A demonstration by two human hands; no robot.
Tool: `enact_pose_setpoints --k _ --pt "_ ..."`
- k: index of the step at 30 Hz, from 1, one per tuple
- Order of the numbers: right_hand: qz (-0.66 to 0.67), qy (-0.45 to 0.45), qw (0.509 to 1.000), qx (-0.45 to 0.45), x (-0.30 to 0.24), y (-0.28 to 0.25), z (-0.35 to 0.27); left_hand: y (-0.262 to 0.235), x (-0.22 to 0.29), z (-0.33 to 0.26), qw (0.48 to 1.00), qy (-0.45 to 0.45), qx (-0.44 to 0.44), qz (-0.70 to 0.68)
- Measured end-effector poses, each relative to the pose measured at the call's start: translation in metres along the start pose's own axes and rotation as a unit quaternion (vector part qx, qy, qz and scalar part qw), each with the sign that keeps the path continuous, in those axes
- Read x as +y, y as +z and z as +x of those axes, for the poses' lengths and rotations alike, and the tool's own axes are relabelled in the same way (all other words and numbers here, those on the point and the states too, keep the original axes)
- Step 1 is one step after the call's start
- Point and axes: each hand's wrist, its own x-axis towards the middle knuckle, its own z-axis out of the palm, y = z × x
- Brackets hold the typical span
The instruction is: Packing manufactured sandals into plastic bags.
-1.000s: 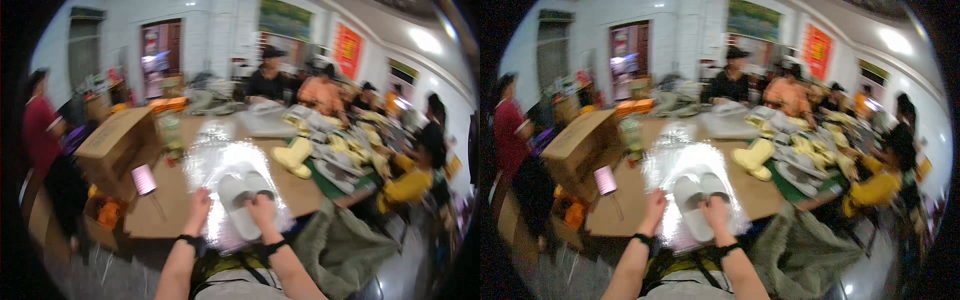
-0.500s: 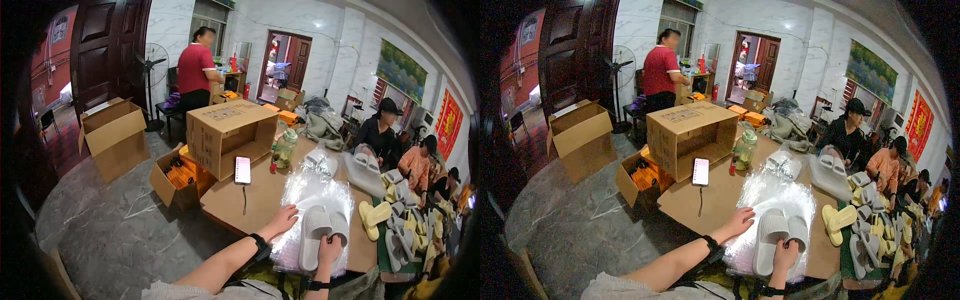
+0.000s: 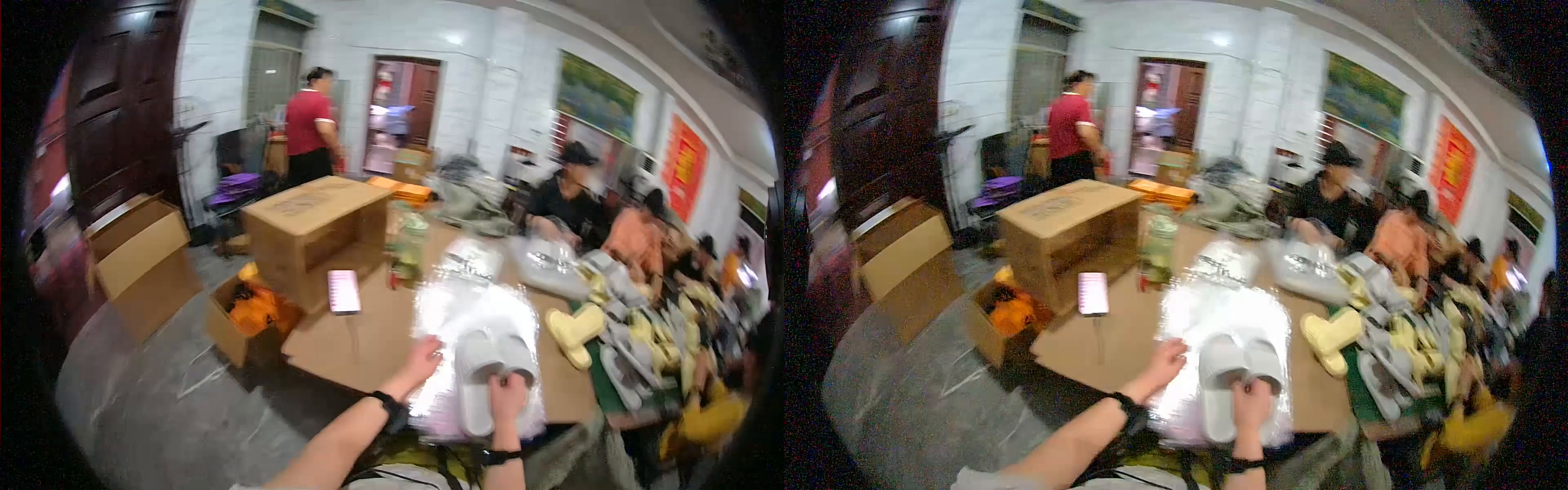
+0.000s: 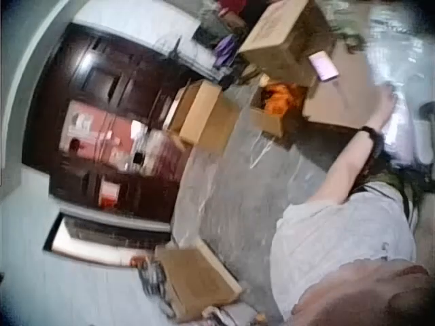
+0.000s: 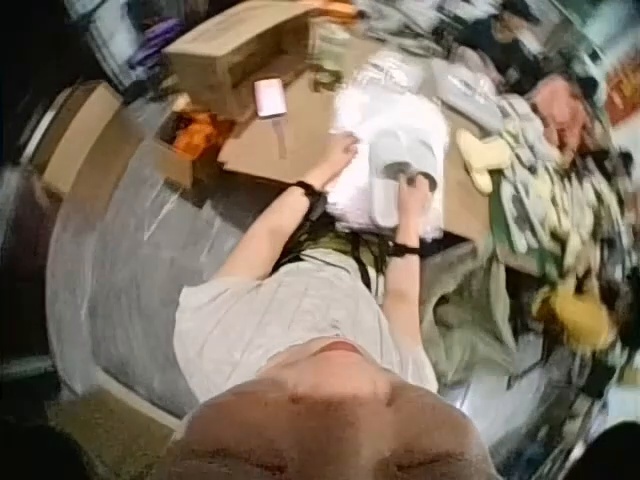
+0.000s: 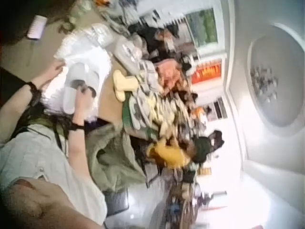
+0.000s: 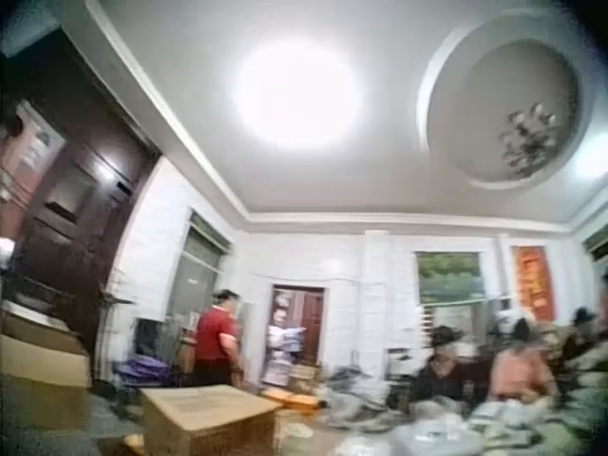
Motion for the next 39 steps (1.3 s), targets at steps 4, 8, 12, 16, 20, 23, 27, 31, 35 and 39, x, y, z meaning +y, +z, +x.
enact_pose_setpoints --k 4,8,12,16,20,23,27,31,35,39 --pt "-0.051 0.014 0.997 -0.055 -0.015 -0.006 0.003 -0.008 -0.001 0.002 0.999 -0.042 -0.009 -0.023" --pt "-0.048 -0.001 0.991 -0.124 -0.011 0.018 0.002 -0.027 -0.036 -0.003 0.998 -0.056 -0.015 -0.022" --pt "-0.056 -0.007 0.995 -0.083 -0.003 0.004 0.0 -0.031 0.012 0.002 0.996 -0.063 -0.059 0.033" --pt "-0.063 -0.015 0.995 -0.079 -0.001 -0.002 0.0 -0.031 0.023 0.004 0.994 -0.033 -0.072 0.072" --pt "-0.065 -0.008 0.993 -0.098 -0.001 0.001 -0.001 -0.031 0.014 0.002 0.998 -0.034 -0.047 0.04" --pt "-0.06 -0.007 0.993 -0.1 -0.004 0.002 -0.001 -0.033 0.015 0.002 0.998 -0.039 -0.045 0.037" --pt "-0.066 -0.006 0.993 -0.095 0.0 0.005 0.0 -0.031 0.013 0.003 0.998 -0.032 -0.045 0.04" --pt "-0.056 -0.012 0.994 -0.088 0.0 0.006 0.001 -0.027 0.003 0.004 0.999 -0.025 -0.032 0.028" --pt "-0.07 -0.001 0.993 -0.096 0.001 0.006 0.002 -0.026 0.005 0.005 0.999 -0.031 -0.033 0.008" --pt "-0.064 -0.013 0.996 -0.053 0.001 0.009 0.001 -0.025 0.004 0.003 0.999 -0.033 -0.026 0.014"
